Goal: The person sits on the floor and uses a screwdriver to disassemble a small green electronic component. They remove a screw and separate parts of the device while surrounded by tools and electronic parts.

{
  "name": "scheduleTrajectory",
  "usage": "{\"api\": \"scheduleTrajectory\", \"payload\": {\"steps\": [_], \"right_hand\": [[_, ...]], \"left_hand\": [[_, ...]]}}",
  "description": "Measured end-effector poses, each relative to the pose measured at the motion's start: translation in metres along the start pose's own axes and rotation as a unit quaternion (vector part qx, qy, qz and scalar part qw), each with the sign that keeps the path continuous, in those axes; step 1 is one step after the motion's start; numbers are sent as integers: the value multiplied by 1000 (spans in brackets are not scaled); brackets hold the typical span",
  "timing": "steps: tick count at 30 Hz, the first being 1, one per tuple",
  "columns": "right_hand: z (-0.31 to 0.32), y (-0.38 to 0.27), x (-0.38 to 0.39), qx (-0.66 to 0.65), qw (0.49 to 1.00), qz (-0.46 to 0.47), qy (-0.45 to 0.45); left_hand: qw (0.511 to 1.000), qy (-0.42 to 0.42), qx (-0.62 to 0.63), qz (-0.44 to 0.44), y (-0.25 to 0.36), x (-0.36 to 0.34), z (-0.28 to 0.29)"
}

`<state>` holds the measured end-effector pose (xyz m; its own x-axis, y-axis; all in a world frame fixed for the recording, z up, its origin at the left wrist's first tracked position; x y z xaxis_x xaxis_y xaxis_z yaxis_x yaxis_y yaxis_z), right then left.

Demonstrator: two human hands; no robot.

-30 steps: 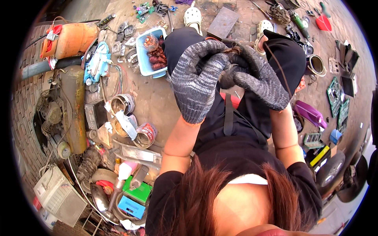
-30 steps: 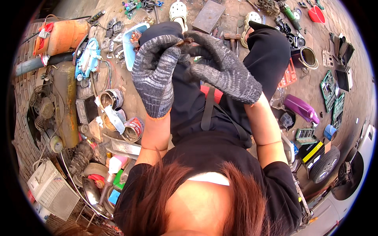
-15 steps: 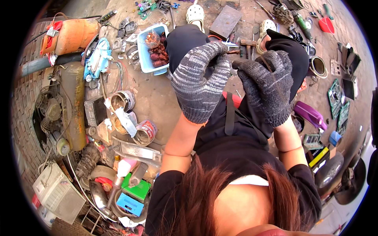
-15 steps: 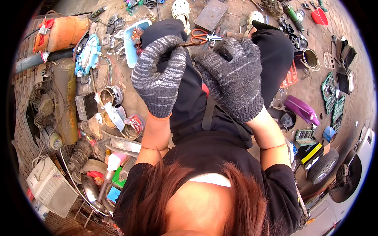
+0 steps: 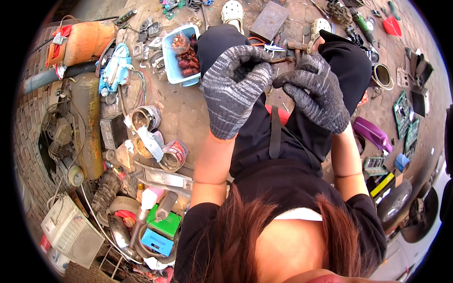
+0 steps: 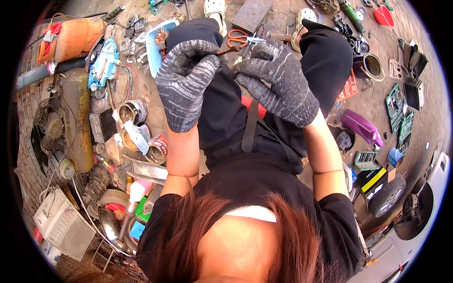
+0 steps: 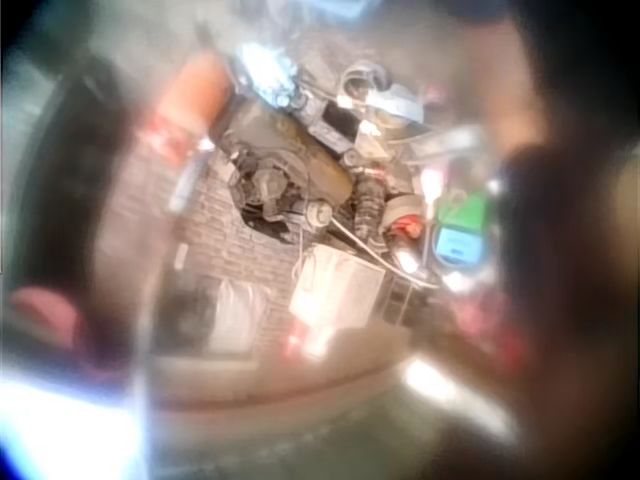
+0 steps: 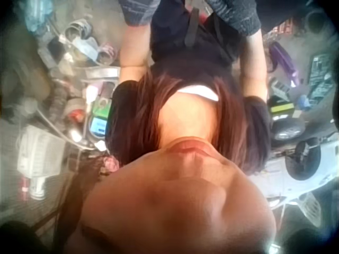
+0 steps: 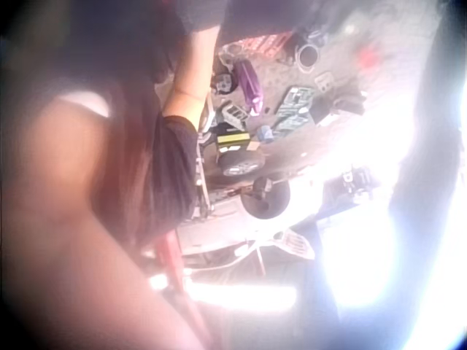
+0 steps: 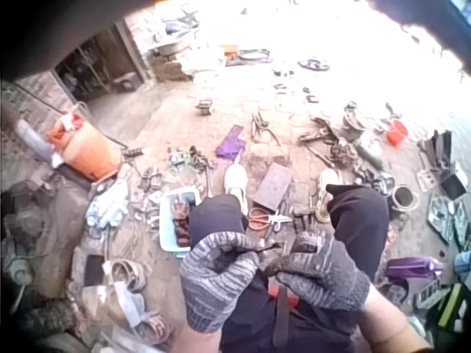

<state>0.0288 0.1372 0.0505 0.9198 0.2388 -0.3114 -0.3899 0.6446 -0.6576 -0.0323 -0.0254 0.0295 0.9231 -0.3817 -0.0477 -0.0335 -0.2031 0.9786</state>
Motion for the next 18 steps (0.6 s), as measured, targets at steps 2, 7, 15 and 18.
{"api": "scheduleTrajectory", "payload": {"steps": [2, 7, 15, 18], "right_hand": [[8, -10, -1, 113, 994, -7, 3], [26, 3, -11, 167, 985, -13, 38], [-11, 5, 6, -4, 999, -5, -40], [-11, -18, 8, 53, 995, -31, -79]], "left_hand": [[977, 21, -189, -99, 2, 1, -1], [920, -113, -351, -130, 15, 2, -14], [986, -40, 118, 114, 0, 0, -7], [998, 21, -65, -1, 0, 0, -6]]}}
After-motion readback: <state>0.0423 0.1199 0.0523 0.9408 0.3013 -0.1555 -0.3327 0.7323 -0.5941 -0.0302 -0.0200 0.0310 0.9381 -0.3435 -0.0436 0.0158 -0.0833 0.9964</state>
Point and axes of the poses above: each hand's wrist, its own x-axis away from the middle knuckle, its own z-axis out of the back of the hand, y = z × x, the point moved 4 cm from there along -x, towards the middle knuckle, and after that the axes turned 4 degrees about -y, right-handed, at the moved point
